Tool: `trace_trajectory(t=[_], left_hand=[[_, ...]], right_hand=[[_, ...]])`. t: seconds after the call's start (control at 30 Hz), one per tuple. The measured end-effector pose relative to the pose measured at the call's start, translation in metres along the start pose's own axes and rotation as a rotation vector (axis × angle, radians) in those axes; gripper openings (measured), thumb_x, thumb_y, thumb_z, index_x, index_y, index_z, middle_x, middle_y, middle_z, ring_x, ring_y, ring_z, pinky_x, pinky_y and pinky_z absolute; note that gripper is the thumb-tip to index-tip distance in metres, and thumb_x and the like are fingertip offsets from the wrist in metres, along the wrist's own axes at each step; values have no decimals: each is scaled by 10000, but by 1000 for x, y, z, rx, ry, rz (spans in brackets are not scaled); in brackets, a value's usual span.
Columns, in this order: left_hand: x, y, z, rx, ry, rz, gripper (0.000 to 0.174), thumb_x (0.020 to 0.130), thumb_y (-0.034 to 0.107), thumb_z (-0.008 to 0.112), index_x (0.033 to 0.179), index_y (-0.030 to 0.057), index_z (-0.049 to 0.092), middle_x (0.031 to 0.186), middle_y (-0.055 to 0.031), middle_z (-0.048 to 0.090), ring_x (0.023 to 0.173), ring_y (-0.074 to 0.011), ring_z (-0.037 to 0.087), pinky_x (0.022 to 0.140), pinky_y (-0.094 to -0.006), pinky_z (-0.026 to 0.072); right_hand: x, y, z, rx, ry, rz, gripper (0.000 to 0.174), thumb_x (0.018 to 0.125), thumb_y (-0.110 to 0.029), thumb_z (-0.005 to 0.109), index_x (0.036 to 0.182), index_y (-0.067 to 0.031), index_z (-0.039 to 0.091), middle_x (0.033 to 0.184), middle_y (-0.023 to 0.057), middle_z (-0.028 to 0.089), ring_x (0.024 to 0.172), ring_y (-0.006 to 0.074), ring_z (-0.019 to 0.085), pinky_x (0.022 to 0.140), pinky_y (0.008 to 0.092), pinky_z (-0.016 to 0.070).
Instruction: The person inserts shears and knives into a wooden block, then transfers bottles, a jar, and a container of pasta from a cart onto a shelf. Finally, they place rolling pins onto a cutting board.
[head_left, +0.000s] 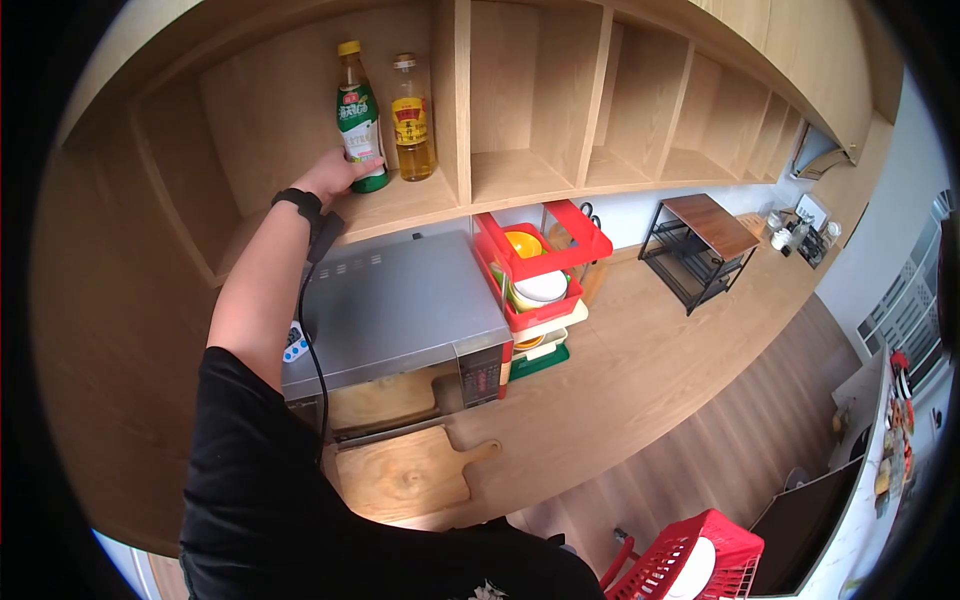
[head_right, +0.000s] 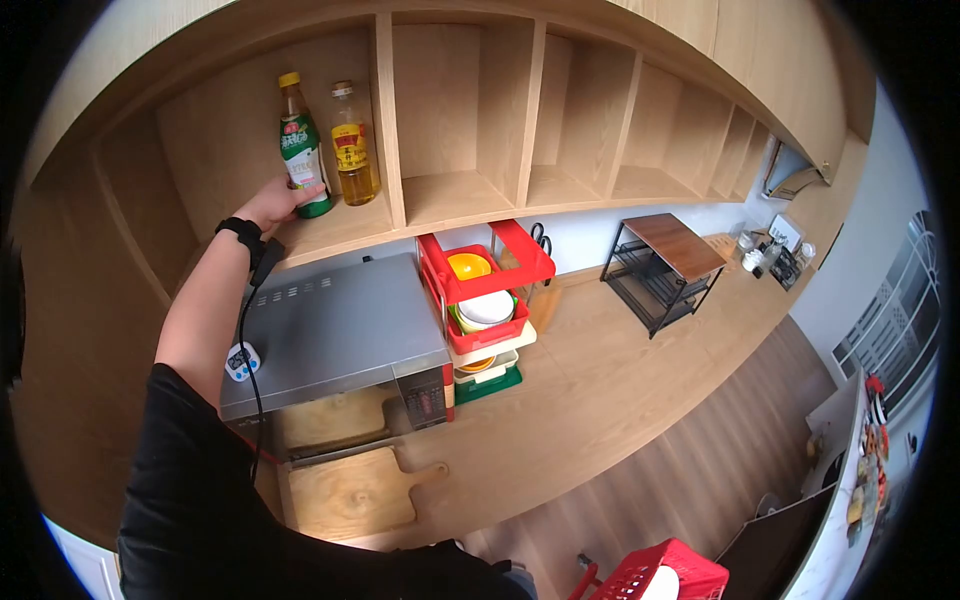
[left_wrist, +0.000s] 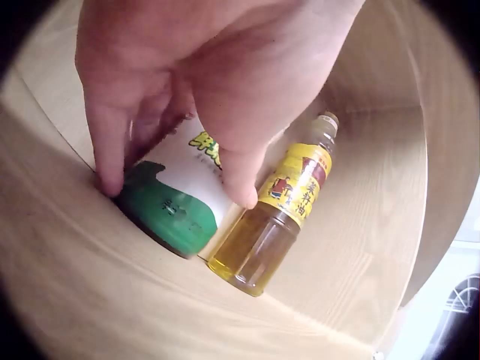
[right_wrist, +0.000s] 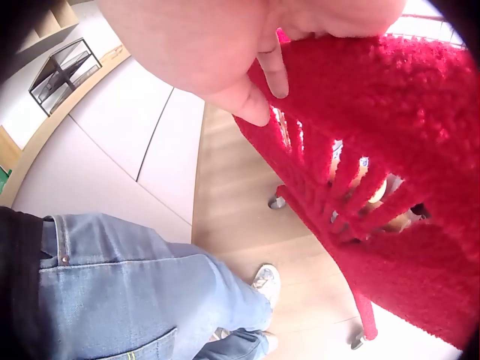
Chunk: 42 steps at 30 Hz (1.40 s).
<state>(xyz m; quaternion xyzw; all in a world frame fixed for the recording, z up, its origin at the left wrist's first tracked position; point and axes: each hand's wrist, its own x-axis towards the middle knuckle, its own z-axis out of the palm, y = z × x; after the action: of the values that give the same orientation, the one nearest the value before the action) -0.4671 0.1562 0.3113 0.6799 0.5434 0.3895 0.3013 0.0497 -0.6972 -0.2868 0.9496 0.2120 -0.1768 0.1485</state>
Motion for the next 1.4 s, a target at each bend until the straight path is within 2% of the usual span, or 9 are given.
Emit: trace_trajectory(t=[0.33, 0.43, 0.53, 0.57, 0.7, 0.83, 0.9, 1.23, 1.4], left_hand=[[-9, 7, 8, 151, 42, 130, 764, 895, 535, 771, 1381, -9, 543, 1244, -126, 680, 1060, -243, 649, 867, -373, 534], [-66, 61, 16, 734, 453, 130, 850, 882, 635, 712, 1292, -95, 561, 1280, -330, 632, 1222, -426, 618, 1015, -457, 503], [-152, 118, 50, 360, 473, 530, 545, 979, 368, 700, 1334, -26, 571, 1090, -166, 679, 1019, -243, 661, 895, -357, 526], [-170, 124, 62, 347, 380, 530, 451, 1025, 249, 653, 1368, -26, 555, 1165, -139, 689, 1088, -181, 643, 955, -319, 503], [-257, 98, 143, 118, -76, 560, 408, 1032, 90, 587, 1426, 6, 518, 1248, -58, 584, 1060, -100, 554, 913, -226, 433], [-316, 90, 233, 226, -640, 375, 606, 865, 426, 819, 1273, -1, 680, 1281, -198, 701, 1082, -288, 723, 868, -359, 570], [-309, 31, 279, -9, -945, 464, 427, 937, -85, 570, 1352, 12, 559, 1080, -20, 531, 901, -57, 493, 825, -184, 394], [-359, 14, 406, 236, -1206, 456, 434, 900, -67, 557, 1330, -8, 545, 1247, -93, 581, 936, -138, 543, 818, -232, 454], [-350, -63, 482, 609, -1205, 755, 698, 880, 60, 699, 1510, 9, 405, 1553, -235, 421, 1367, -374, 475, 1145, -431, 385]], right_hand=[[124, -47, -44, -305, 156, -270, 500, 992, -406, 515, 1372, -93, 605, 1410, 142, 583, 1352, 313, 462, 1090, 546, 367], [137, -62, -32, -356, 163, -313, 484, 997, -387, 508, 1351, -77, 622, 1382, 127, 608, 1324, 293, 494, 1087, 516, 378], [24, 21, 72, -346, -10, -147, 470, 1002, -367, 500, 1331, -62, 638, 1354, 113, 633, 1296, 272, 526, 1085, 487, 388], [-49, 70, 132, -341, -103, -56, 466, 1004, -361, 498, 1324, -56, 644, 1345, 108, 642, 1287, 265, 537, 1084, 477, 392], [-112, -8, -73, -73, -177, 219, 239, 980, -144, 519, 1148, -81, 677, 1179, 166, 724, 1049, 300, 724, 880, 434, 573], [-113, -6, -29, 485, -45, 440, 248, 979, -135, 451, 1155, -57, 609, 1106, 245, 713, 999, 381, 727, 862, 500, 581], [-120, -9, -39, 361, -54, 421, 250, 976, -141, 454, 1144, -55, 617, 1154, 230, 687, 1065, 363, 696, 878, 467, 563], [-149, -13, -39, 459, -45, 459, 214, 1003, -172, 473, 1048, -64, 652, 904, 178, 760, 808, 319, 768, 666, 452, 625], [-150, -8, -38, 561, -103, 496, 223, 1001, -197, 491, 1059, -81, 672, 931, 198, 757, 826, 358, 761, 693, 529, 605]])
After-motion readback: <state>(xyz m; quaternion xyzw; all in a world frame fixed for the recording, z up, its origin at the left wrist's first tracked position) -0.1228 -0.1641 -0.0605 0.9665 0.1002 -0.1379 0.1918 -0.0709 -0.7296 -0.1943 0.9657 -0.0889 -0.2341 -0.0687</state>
